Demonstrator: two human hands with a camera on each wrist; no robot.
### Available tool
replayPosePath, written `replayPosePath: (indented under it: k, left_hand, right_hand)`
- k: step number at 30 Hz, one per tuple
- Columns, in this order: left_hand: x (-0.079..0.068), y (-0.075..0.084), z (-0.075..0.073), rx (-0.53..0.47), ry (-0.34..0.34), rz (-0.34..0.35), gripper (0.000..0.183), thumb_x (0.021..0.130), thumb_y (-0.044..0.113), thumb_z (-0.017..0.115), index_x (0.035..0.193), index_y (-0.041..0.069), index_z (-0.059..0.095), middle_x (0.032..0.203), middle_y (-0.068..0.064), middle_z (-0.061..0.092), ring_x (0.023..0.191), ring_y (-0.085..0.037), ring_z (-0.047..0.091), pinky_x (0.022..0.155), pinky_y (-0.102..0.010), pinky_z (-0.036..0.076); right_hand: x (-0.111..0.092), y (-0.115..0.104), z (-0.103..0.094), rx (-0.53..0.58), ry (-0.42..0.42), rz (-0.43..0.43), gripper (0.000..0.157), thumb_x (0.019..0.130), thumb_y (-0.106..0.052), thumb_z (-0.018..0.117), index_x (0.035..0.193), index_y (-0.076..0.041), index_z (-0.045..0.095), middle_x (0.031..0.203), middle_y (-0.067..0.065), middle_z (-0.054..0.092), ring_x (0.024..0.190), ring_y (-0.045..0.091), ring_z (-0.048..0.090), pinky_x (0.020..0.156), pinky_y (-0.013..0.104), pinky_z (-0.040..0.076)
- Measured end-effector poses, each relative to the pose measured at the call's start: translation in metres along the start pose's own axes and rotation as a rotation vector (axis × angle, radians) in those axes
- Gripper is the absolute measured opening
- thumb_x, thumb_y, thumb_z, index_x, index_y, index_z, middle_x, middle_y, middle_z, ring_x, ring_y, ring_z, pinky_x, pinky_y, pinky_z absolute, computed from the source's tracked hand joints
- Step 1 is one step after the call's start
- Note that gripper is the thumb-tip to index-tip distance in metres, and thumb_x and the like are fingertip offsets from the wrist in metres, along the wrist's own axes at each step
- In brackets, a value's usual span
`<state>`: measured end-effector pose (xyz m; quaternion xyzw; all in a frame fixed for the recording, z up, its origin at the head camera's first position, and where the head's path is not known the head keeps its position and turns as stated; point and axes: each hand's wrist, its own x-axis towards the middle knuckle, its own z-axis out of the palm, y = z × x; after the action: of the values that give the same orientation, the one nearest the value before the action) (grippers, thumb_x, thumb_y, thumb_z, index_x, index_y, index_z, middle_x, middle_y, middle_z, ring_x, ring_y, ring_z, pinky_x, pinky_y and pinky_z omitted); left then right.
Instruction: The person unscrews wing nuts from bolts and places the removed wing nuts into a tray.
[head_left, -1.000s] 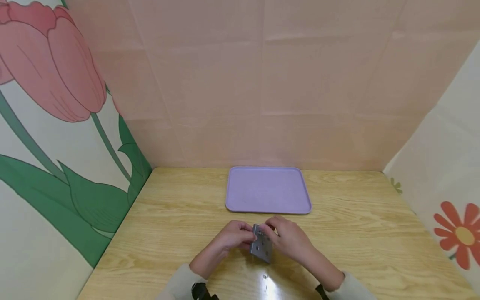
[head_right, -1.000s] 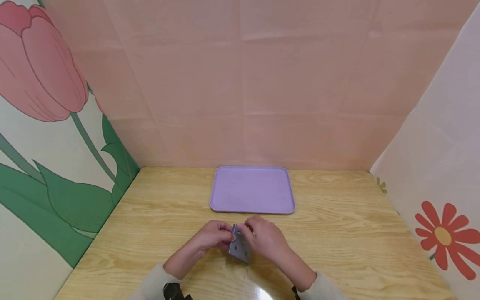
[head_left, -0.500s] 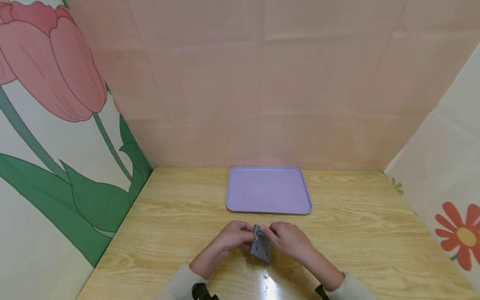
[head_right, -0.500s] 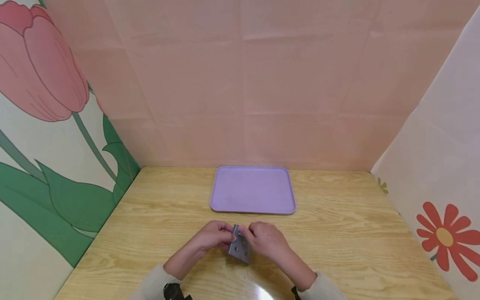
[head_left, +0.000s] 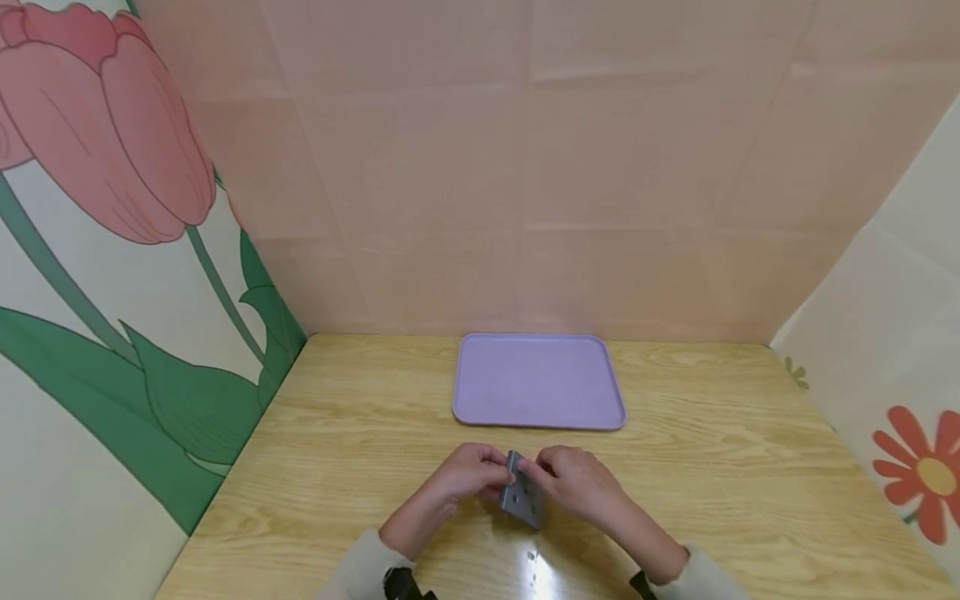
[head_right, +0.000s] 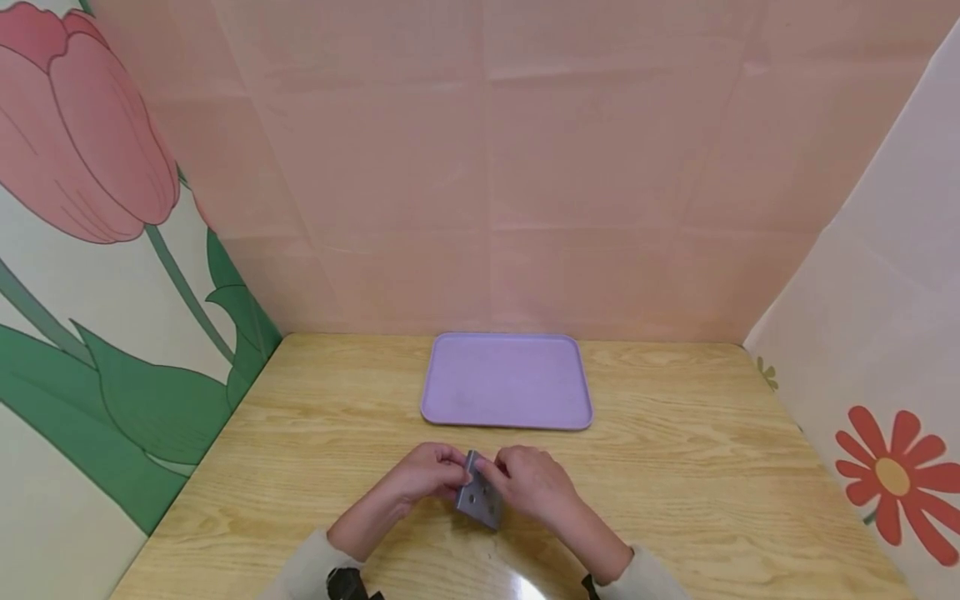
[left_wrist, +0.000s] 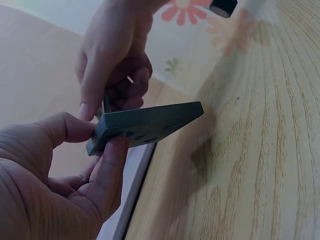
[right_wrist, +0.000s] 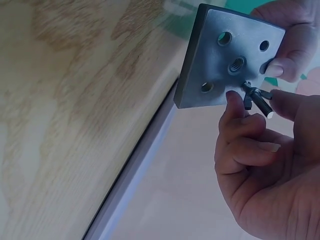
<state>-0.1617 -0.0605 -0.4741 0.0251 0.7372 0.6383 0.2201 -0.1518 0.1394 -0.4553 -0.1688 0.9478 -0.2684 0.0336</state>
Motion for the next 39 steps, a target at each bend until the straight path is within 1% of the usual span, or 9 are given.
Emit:
replayPosePath:
  k: [5, 8, 11, 16, 21, 23, 31, 36, 39]
  left_hand:
    - [0.0004, -0.0010, -0.0002, -0.010, -0.001, 0.004, 0.020, 0.083, 0.005, 0.072, 0.099, -0.006, 0.071, 0.090, -0.009, 0.072, 0.078, -0.018, 0.071, 0.073, -0.036, 0.062]
    - [0.0008, -0.0011, -0.0002, -0.017, -0.004, 0.006, 0.020, 0.083, 0.004, 0.072, 0.099, -0.007, 0.071, 0.090, -0.009, 0.072, 0.078, -0.018, 0.070, 0.072, -0.035, 0.062]
    - [0.0007, -0.0009, 0.0000, -0.019, -0.009, 0.012, 0.021, 0.083, 0.004, 0.072, 0.100, -0.008, 0.071, 0.090, -0.008, 0.072, 0.077, -0.017, 0.070, 0.072, -0.034, 0.062]
    - [0.0005, -0.0005, 0.0002, -0.020, -0.012, 0.015, 0.021, 0.083, 0.004, 0.071, 0.100, -0.008, 0.071, 0.090, -0.008, 0.071, 0.077, -0.016, 0.070, 0.073, -0.035, 0.062]
    - [0.0013, -0.0010, 0.0008, -0.019, -0.006, 0.008, 0.020, 0.084, 0.005, 0.071, 0.099, -0.007, 0.071, 0.089, -0.007, 0.071, 0.077, -0.016, 0.069, 0.074, -0.037, 0.062]
    - [0.0013, -0.0010, 0.0012, -0.017, -0.005, 0.006, 0.020, 0.084, 0.005, 0.071, 0.100, -0.008, 0.070, 0.089, -0.007, 0.071, 0.076, -0.015, 0.069, 0.075, -0.038, 0.062]
    - [0.0006, -0.0007, 0.0019, -0.017, -0.001, 0.011, 0.022, 0.084, 0.004, 0.070, 0.102, -0.009, 0.070, 0.088, -0.006, 0.071, 0.075, -0.015, 0.068, 0.074, -0.039, 0.062]
    - [-0.0002, -0.0007, 0.0022, -0.014, -0.002, 0.013, 0.022, 0.084, 0.004, 0.070, 0.102, -0.009, 0.070, 0.089, -0.006, 0.070, 0.076, -0.016, 0.068, 0.075, -0.040, 0.062]
    - [0.0000, -0.0013, 0.0020, -0.011, -0.001, 0.016, 0.022, 0.084, 0.005, 0.071, 0.101, -0.008, 0.070, 0.088, -0.006, 0.071, 0.076, -0.015, 0.068, 0.073, -0.038, 0.062]
  right_hand:
    - [-0.0007, -0.0004, -0.0020, -0.011, 0.021, -0.048, 0.032, 0.096, -0.047, 0.065, 0.076, -0.022, 0.068, 0.068, -0.013, 0.055, 0.060, 0.005, 0.046, 0.052, 0.023, 0.039]
    - [-0.0009, -0.0003, -0.0029, -0.026, 0.040, -0.087, 0.026, 0.093, -0.042, 0.071, 0.080, -0.020, 0.070, 0.070, -0.013, 0.057, 0.061, 0.004, 0.048, 0.053, 0.022, 0.041]
    - [-0.0016, -0.0006, -0.0032, -0.054, 0.062, -0.106, 0.020, 0.088, -0.037, 0.077, 0.085, -0.018, 0.073, 0.076, -0.012, 0.060, 0.066, 0.005, 0.053, 0.056, 0.022, 0.044]
    - [-0.0025, -0.0012, -0.0020, -0.099, 0.106, -0.130, 0.019, 0.083, -0.032, 0.082, 0.091, -0.018, 0.073, 0.082, -0.009, 0.061, 0.069, 0.008, 0.057, 0.057, 0.022, 0.046]
    - [-0.0032, -0.0016, -0.0016, -0.104, 0.143, -0.202, 0.018, 0.081, -0.023, 0.084, 0.094, -0.016, 0.073, 0.084, -0.007, 0.061, 0.067, 0.012, 0.059, 0.055, 0.020, 0.045]
    - [-0.0033, -0.0014, -0.0013, -0.107, 0.149, -0.218, 0.019, 0.081, -0.020, 0.084, 0.095, -0.015, 0.073, 0.085, -0.007, 0.060, 0.067, 0.012, 0.059, 0.055, 0.020, 0.044]
    - [-0.0036, -0.0002, -0.0007, -0.140, 0.180, -0.252, 0.021, 0.078, -0.015, 0.086, 0.095, -0.016, 0.073, 0.085, -0.008, 0.058, 0.067, 0.006, 0.056, 0.054, 0.021, 0.043]
    - [-0.0042, 0.0012, -0.0001, -0.144, 0.190, -0.275, 0.021, 0.078, -0.016, 0.086, 0.095, -0.016, 0.073, 0.086, -0.007, 0.059, 0.067, 0.007, 0.056, 0.053, 0.020, 0.042]
    - [-0.0044, 0.0015, 0.0003, -0.132, 0.184, -0.258, 0.017, 0.082, -0.024, 0.084, 0.094, -0.017, 0.074, 0.087, -0.008, 0.059, 0.068, 0.010, 0.059, 0.054, 0.020, 0.044]
